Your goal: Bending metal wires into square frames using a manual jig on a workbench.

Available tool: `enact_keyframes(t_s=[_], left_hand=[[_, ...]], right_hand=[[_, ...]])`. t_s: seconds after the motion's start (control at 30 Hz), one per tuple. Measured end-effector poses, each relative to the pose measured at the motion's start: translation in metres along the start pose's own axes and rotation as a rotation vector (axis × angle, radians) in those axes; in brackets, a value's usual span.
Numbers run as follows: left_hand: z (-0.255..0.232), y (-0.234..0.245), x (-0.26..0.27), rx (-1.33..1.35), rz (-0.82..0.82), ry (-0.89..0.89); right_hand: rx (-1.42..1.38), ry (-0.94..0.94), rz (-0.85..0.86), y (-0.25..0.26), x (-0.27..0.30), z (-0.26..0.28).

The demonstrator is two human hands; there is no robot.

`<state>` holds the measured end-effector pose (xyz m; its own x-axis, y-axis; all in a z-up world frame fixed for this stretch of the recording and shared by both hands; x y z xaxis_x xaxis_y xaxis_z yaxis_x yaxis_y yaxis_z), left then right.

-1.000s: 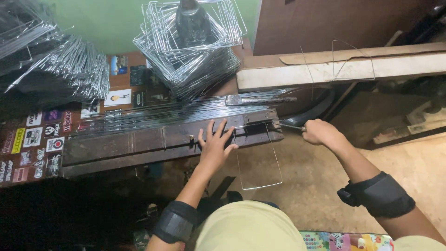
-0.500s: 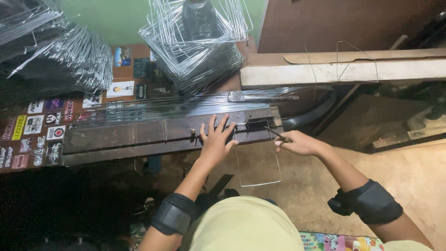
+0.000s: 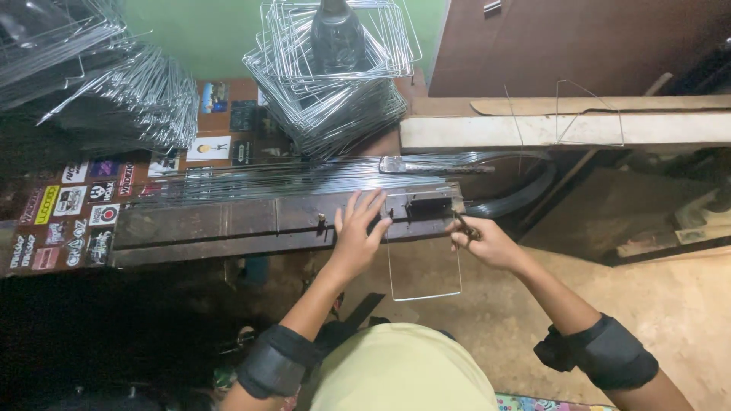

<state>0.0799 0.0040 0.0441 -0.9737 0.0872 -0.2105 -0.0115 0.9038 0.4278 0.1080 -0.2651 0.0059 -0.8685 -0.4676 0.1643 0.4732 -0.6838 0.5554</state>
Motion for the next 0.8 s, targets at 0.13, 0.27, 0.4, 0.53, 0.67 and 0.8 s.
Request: enact_keyframes(t_s=[0.13,0.27,0.4,0.53,0.67,0.8], left_hand=[[-0.043,0.035,-0.002,-0.016,-0.180,-0.161],[-0.058,0.054,-0.007,0.425,-0.203,-0.033],[-0.053,0.059,-0.015,0.614,-0.179,0.041],[-0.042,0.061,-0.018,0.635,-0.168,0.029],[-0.038,0.052,-0.020,0.832,-0.013,0.106],[-0.048,0.047,-0.022,0.819,0.105,0.073]], right_hand=[[0.027,-0.007,-0.142,0.016,0.005,0.025],[0.017,0.090,-0.281,0.031,0.008,0.051],[-0.059,0.101,-0.368,0.042,0.008,0.059],[-0.075,0.174,-0.349,0.045,0.006,0.072],[-0.087,0.213,-0.334,0.046,0.007,0.088],[-0.064,0.103,-0.349,0.048,0.002,0.079]])
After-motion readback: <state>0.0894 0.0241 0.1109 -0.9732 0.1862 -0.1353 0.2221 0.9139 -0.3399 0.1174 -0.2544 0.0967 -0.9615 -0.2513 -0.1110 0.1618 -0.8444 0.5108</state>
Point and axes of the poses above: each hand's wrist, its own x-axis away from the middle knuckle, its own y-axis out of the back of the hand, z = x × y, the point moved 8 cm from there along -x, towards the middle knuckle, and after that the axes turned 9 degrees about x, right-handed, at the moved point
